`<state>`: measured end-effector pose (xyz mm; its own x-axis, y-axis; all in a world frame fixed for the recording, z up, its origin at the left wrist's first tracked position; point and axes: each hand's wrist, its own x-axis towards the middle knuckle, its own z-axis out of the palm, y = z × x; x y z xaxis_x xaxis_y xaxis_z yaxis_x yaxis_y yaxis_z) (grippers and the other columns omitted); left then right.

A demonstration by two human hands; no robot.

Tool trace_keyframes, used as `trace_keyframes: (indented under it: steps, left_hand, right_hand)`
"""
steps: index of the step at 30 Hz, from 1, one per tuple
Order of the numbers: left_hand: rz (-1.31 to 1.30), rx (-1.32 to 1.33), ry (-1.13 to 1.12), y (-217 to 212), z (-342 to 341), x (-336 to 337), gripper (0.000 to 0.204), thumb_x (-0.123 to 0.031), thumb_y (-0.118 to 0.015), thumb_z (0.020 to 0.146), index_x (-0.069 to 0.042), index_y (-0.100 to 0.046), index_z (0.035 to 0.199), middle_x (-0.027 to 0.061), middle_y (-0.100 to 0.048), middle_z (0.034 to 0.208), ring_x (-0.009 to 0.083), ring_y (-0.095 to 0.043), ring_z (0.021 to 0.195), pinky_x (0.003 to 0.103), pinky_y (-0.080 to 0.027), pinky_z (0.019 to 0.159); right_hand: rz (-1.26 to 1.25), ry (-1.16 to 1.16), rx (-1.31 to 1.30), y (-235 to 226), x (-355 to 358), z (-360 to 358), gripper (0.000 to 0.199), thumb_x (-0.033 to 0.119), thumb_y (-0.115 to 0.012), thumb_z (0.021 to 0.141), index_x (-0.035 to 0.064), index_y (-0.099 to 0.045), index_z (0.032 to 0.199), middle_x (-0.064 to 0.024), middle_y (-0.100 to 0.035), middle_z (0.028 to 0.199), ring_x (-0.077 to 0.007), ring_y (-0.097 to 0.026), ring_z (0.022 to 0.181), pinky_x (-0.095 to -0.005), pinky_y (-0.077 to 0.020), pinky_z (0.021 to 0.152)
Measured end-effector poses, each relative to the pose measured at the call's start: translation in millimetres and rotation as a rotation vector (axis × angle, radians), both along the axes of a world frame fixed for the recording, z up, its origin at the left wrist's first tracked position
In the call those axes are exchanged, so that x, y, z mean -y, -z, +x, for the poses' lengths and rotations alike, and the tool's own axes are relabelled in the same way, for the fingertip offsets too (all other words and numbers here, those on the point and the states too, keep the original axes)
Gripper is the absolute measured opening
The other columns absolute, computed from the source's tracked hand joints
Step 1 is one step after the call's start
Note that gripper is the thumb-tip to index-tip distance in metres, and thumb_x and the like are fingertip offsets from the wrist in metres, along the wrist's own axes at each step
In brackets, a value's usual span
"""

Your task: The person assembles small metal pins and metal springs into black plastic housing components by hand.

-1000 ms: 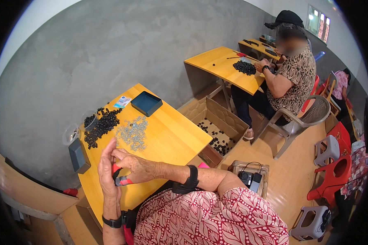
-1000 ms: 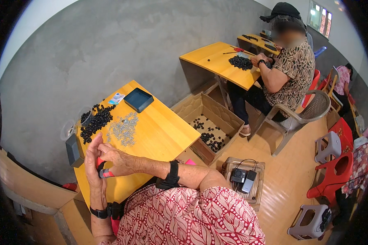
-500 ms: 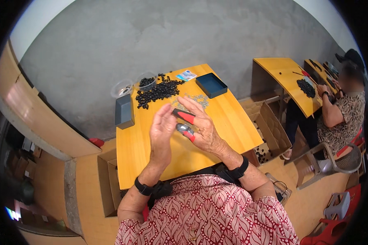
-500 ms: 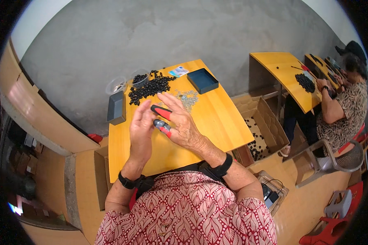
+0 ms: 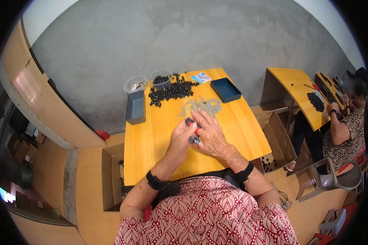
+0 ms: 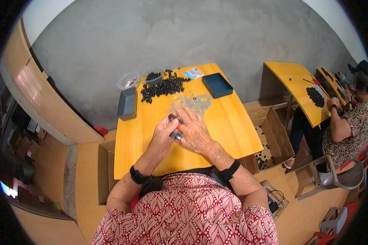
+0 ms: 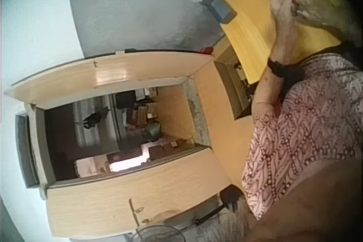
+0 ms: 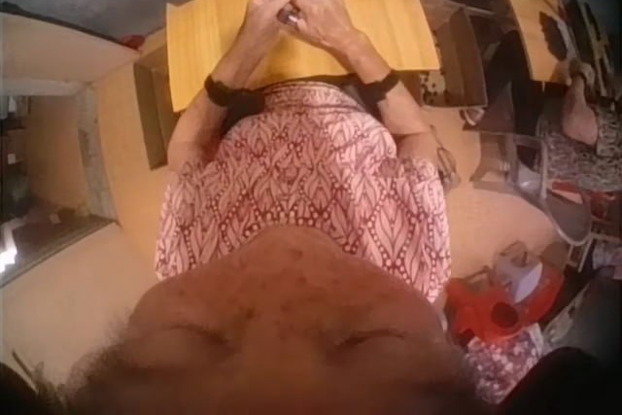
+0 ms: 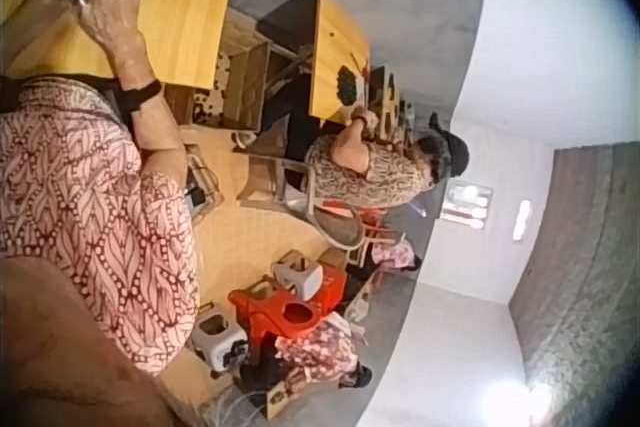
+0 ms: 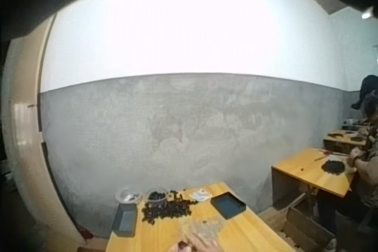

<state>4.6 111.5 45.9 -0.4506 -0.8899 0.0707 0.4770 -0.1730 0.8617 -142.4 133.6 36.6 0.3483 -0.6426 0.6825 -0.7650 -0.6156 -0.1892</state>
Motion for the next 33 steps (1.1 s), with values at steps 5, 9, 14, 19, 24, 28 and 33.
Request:
trace_keyframes:
  steps: [5,9,14,19,24,28,33]
  left_hand:
    - [-0.078,0.107,0.014,-7.7,-1.7,21.8,0.031,-0.018,-0.057,0.095,-0.003,-0.052,0.121,-0.0019,-0.059,0.096,0.0052,-0.052,0.084,0.020,-0.043,0.072]
    - [-0.012,0.103,0.025,-10.8,-8.3,31.3,0.030,-0.019,-0.059,0.094,-0.003,-0.055,0.119,-0.0025,-0.059,0.094,0.0047,-0.052,0.082,0.020,-0.043,0.071]
    - [0.140,0.084,0.051,-2.4,-10.2,37.2,0.031,-0.024,-0.060,0.095,-0.002,-0.058,0.118,0.0013,-0.063,0.103,0.0064,-0.058,0.089,0.021,-0.046,0.076]
    - [0.149,0.177,0.003,-7.2,11.8,38.9,0.038,-0.025,-0.058,0.096,0.000,-0.054,0.124,0.0084,-0.066,0.108,0.0164,-0.063,0.101,0.029,-0.046,0.095]
    - [0.124,0.374,0.007,-20.7,61.7,34.6,0.035,-0.022,-0.055,0.097,-0.001,-0.053,0.125,0.0124,-0.067,0.107,0.0201,-0.063,0.105,0.031,-0.046,0.096]
    - [0.117,0.421,-0.025,-18.0,93.0,36.2,0.037,-0.023,-0.058,0.096,0.001,-0.054,0.123,0.0152,-0.066,0.107,0.0223,-0.063,0.103,0.033,-0.045,0.098]
    - [0.241,0.461,-0.070,-21.9,113.5,48.9,0.032,-0.018,-0.062,0.092,0.001,-0.058,0.117,0.0135,-0.068,0.102,0.0213,-0.066,0.098,0.032,-0.049,0.094]
  right_hand:
    - [0.057,0.110,-0.089,-21.1,12.9,-1.7,0.058,0.033,-0.070,0.080,0.0047,-0.054,0.128,-0.0182,-0.037,0.147,-0.0390,-0.033,0.136,-0.0516,-0.0348,0.103]
    - [0.086,0.138,-0.106,-14.2,23.7,-9.1,0.062,0.036,-0.069,0.081,0.0070,-0.051,0.133,-0.0184,-0.033,0.149,-0.0394,-0.033,0.136,-0.0506,-0.0346,0.104]
    - [0.150,0.104,-0.089,-5.8,18.5,-16.5,0.059,0.033,-0.069,0.082,0.0097,-0.051,0.133,-0.0187,-0.035,0.148,-0.0383,-0.034,0.136,-0.0497,-0.0355,0.103]
    - [0.182,0.137,-0.209,-8.1,-0.4,-56.3,0.050,0.035,-0.068,0.084,0.0106,-0.055,0.126,-0.0196,-0.042,0.142,-0.0390,-0.037,0.134,-0.0486,-0.0363,0.102]
    - [0.283,0.264,-0.305,-23.4,-29.5,-114.2,0.053,0.039,-0.064,0.087,0.0059,-0.053,0.126,-0.0215,-0.043,0.141,-0.0412,-0.038,0.132,-0.0492,-0.0365,0.101]
    - [0.424,0.333,-0.318,-36.1,-61.1,-127.2,0.055,0.041,-0.061,0.088,0.0036,-0.053,0.128,-0.0221,-0.042,0.141,-0.0435,-0.036,0.132,-0.0521,-0.0351,0.101]
    - [0.594,0.321,-0.414,-36.7,-67.3,-152.0,0.045,0.039,-0.064,0.084,0.0069,-0.057,0.114,-0.0191,-0.044,0.140,-0.0389,-0.036,0.134,-0.0505,-0.0369,0.100]
